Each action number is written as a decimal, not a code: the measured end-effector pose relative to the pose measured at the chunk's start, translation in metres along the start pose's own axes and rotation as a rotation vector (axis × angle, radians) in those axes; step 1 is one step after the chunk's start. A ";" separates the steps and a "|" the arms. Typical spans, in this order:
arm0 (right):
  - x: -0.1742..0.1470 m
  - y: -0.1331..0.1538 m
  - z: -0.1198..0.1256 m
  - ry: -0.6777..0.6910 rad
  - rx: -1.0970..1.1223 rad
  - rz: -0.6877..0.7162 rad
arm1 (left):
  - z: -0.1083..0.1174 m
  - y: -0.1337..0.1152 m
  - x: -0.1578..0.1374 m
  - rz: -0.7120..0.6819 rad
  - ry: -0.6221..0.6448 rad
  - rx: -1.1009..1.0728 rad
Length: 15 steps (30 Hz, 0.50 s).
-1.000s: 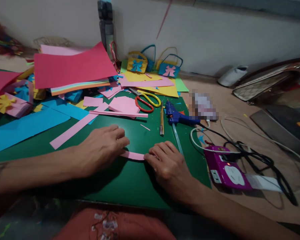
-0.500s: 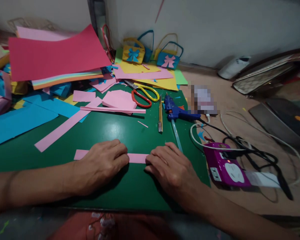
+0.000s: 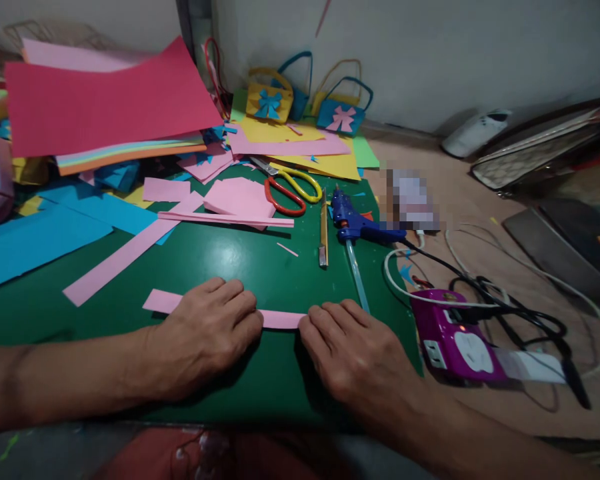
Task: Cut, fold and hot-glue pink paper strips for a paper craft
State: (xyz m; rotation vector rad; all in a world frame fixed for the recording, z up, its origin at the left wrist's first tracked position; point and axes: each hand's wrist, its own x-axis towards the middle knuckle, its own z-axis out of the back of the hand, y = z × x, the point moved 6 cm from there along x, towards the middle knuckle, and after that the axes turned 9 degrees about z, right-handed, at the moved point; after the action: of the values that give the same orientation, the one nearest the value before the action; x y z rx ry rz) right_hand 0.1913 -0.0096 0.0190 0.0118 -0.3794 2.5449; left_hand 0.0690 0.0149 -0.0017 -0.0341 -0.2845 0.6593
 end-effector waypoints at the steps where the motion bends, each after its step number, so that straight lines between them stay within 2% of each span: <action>1: 0.000 -0.001 0.000 -0.001 0.012 -0.001 | 0.001 0.000 0.000 0.002 0.003 0.000; 9: 0.003 -0.009 -0.013 -0.134 0.334 -0.159 | 0.005 0.002 -0.001 0.040 -0.006 -0.050; 15: 0.004 -0.015 -0.017 -0.122 0.491 -0.269 | 0.004 0.003 -0.006 0.109 0.007 -0.094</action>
State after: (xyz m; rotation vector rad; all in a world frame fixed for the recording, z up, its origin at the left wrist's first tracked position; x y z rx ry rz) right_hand 0.1975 0.0093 0.0068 0.3768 0.1987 2.3114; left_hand 0.0614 0.0130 0.0004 -0.1423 -0.3082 0.7538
